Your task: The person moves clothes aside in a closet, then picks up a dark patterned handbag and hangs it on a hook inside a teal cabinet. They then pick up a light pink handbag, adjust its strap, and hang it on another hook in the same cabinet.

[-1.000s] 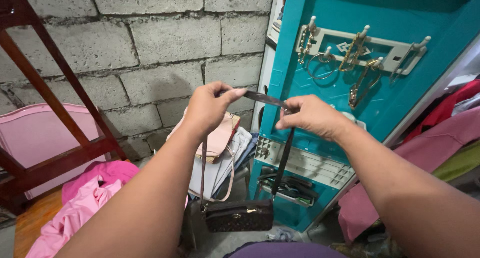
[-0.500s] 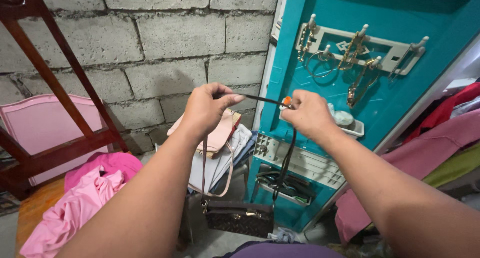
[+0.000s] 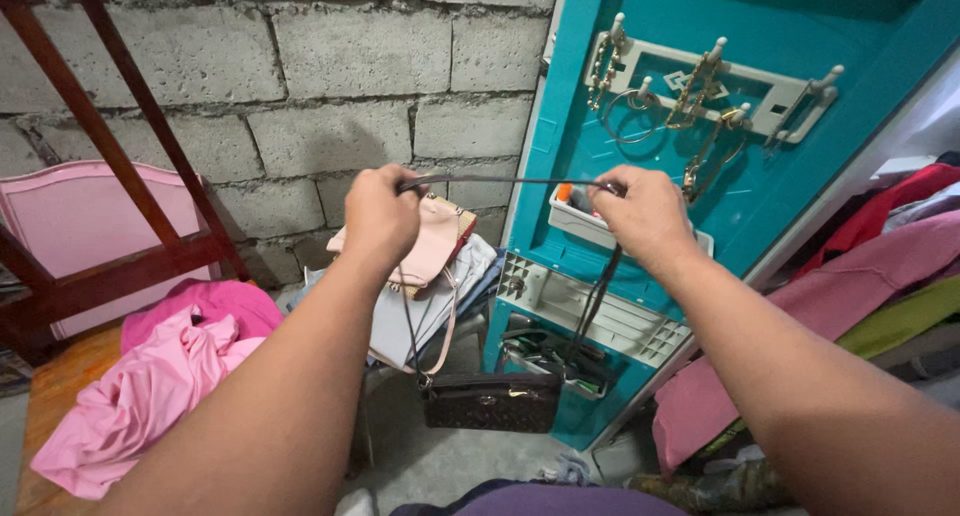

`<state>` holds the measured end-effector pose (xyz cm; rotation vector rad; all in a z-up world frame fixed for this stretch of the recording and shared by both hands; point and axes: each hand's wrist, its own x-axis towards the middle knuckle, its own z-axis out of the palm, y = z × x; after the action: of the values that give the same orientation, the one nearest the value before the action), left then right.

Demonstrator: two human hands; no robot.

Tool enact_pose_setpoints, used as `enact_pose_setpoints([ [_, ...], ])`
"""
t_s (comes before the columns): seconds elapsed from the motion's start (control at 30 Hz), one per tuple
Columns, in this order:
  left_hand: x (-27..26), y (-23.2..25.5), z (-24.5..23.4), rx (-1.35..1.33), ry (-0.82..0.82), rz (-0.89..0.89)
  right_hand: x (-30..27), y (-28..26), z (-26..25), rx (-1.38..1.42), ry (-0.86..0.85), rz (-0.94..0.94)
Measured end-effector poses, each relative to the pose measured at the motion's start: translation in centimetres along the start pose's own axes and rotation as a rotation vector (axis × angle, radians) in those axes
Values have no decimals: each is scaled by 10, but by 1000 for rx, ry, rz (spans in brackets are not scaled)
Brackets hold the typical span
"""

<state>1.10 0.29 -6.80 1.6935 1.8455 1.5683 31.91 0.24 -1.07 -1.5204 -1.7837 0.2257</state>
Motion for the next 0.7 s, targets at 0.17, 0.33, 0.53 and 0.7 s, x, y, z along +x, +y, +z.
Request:
enact_pose_setpoints([
  [0.17, -7, 22, 16, -122, -189, 45, 2, -5, 2, 112, -30, -75],
  [0.33, -22, 50, 16, -191, -400, 1, -5, -7, 7, 153, -143, -58],
  [0.53, -21, 68, 7, -352, -439, 15, -7, -14, 11, 160, -214, -48],
  [0.7, -5, 71, 22, -530, -533, 85, -1, -28, 13, 221, -357, -4],
])
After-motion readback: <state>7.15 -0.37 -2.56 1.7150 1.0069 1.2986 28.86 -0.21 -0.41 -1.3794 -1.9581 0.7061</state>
